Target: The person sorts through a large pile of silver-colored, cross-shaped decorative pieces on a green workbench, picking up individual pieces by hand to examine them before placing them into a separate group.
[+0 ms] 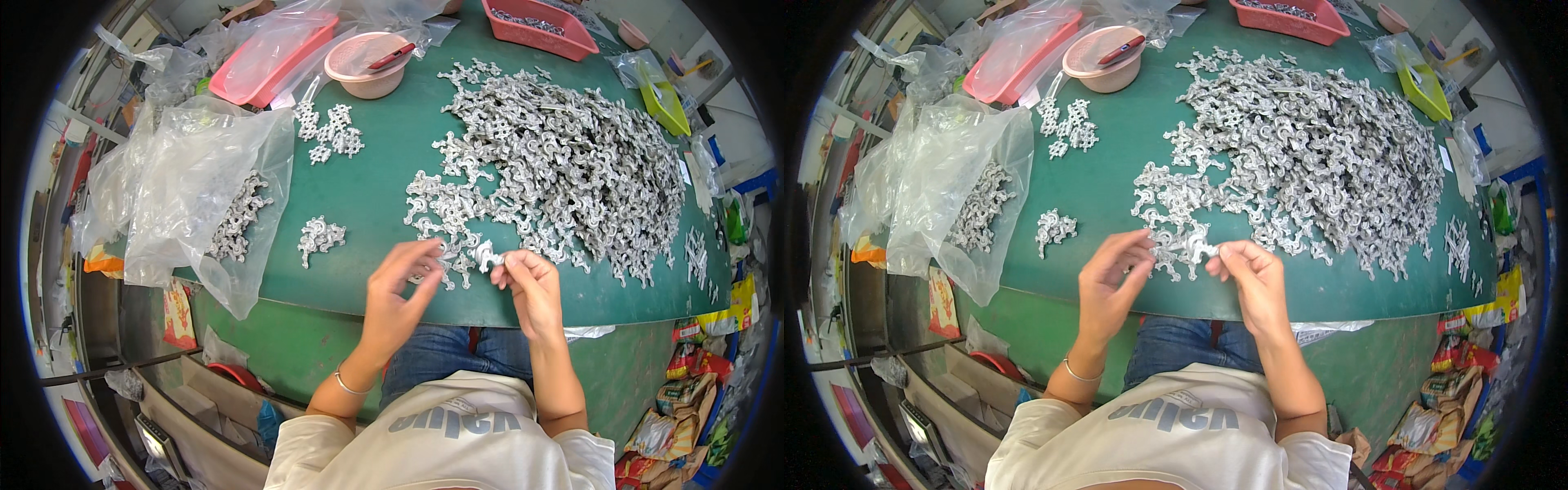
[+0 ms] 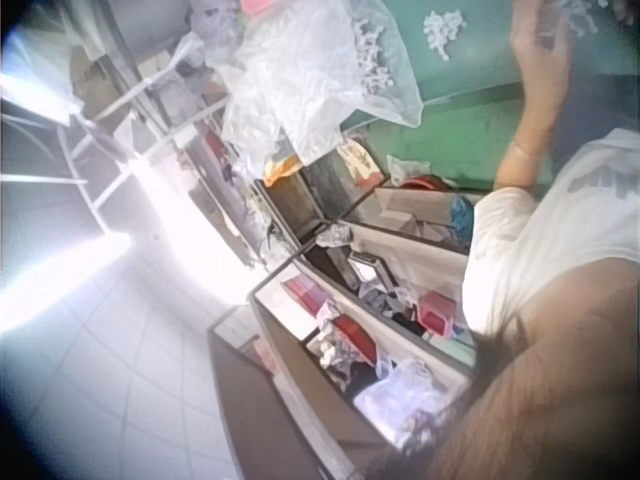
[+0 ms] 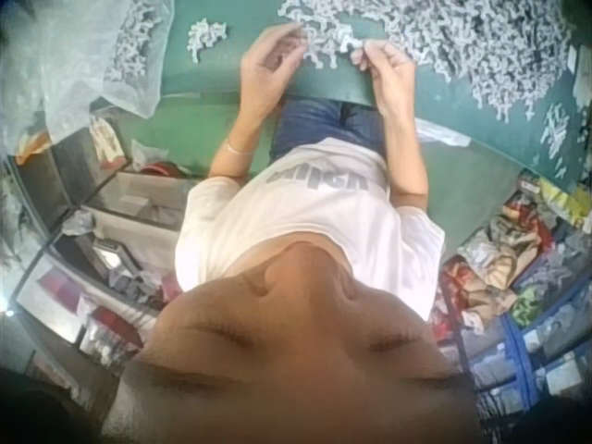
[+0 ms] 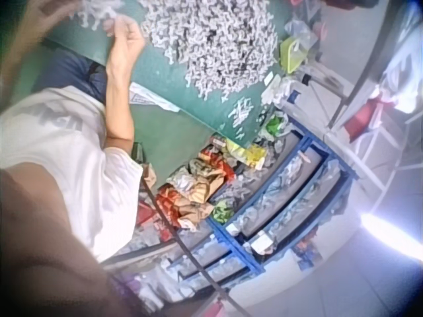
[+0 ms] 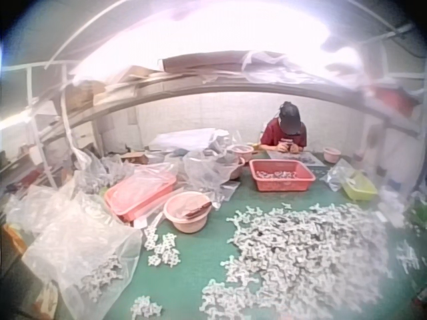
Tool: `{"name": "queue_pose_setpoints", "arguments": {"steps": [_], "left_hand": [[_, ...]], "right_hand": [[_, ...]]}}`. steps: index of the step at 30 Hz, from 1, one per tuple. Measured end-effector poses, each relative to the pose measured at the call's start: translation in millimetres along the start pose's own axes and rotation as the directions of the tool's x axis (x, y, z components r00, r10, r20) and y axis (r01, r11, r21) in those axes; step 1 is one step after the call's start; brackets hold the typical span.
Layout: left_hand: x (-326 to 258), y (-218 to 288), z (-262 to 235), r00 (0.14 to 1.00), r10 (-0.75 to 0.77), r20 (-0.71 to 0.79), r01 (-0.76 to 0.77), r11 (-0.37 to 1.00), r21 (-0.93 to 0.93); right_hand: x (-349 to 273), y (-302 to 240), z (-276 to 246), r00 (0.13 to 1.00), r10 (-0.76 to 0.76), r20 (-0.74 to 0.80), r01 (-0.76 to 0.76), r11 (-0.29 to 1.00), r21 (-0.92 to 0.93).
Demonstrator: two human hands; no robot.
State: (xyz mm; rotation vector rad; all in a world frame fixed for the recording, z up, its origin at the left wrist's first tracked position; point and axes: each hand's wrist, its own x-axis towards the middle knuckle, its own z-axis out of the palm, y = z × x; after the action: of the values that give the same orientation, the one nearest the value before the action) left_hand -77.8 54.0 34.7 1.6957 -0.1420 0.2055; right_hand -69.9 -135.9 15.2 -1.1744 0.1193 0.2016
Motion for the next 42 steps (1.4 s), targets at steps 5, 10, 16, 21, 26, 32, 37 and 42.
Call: {"name": "queue_pose_setpoints", "arguments": {"steps": [5, 10, 16, 21, 26, 32, 37, 42], "left_hand": [[-5.5, 10.4, 16.8, 0.968, -0.130, 0.214, 0.220, 0.848, -0.481], [-7.3, 14.7, 16.8, 0.955, -0.153, 0.255, 0.271, 0.799, -0.537], [-7.4, 16.8, 14.0, 0.950, -0.133, 0.282, 0.268, 0.809, -0.523], [-8.3, 18.4, 13.8, 0.951, -0.111, 0.288, 0.258, 0.798, -0.545], [-8.2, 18.8, 13.2, 0.955, -0.074, 0.288, 0.228, 0.806, -0.547], [-8.8, 18.8, 13.6, 0.960, -0.059, 0.274, 0.208, 0.802, -0.559], [-8.4, 20.1, 13.8, 0.959, -0.047, 0.279, 0.203, 0.804, -0.559], [-8.8, 20.8, 13.9, 0.959, -0.045, 0.281, 0.206, 0.792, -0.574]], "right_hand": [[-20.5, -10.0, 12.8, 0.998, 0.016, 0.053, -0.020, 0.996, 0.087], [-33.3, -19.4, 19.7, 0.992, -0.116, 0.042, 0.119, 0.991, -0.064], [-40.4, -24.5, 23.7, 0.977, -0.205, 0.065, 0.211, 0.971, -0.112], [-43.2, -25.1, 25.7, 0.961, -0.269, 0.067, 0.275, 0.953, -0.129], [-44.2, -26.3, 26.0, 0.939, -0.332, 0.083, 0.342, 0.918, -0.201], [-46.2, -28.6, 27.7, 0.943, -0.323, 0.081, 0.333, 0.921, -0.201], [-46.9, -27.8, 27.3, 0.931, -0.355, 0.083, 0.364, 0.913, -0.183], [-48.8, -29.1, 26.9, 0.946, -0.314, 0.076, 0.323, 0.932, -0.167]]}}
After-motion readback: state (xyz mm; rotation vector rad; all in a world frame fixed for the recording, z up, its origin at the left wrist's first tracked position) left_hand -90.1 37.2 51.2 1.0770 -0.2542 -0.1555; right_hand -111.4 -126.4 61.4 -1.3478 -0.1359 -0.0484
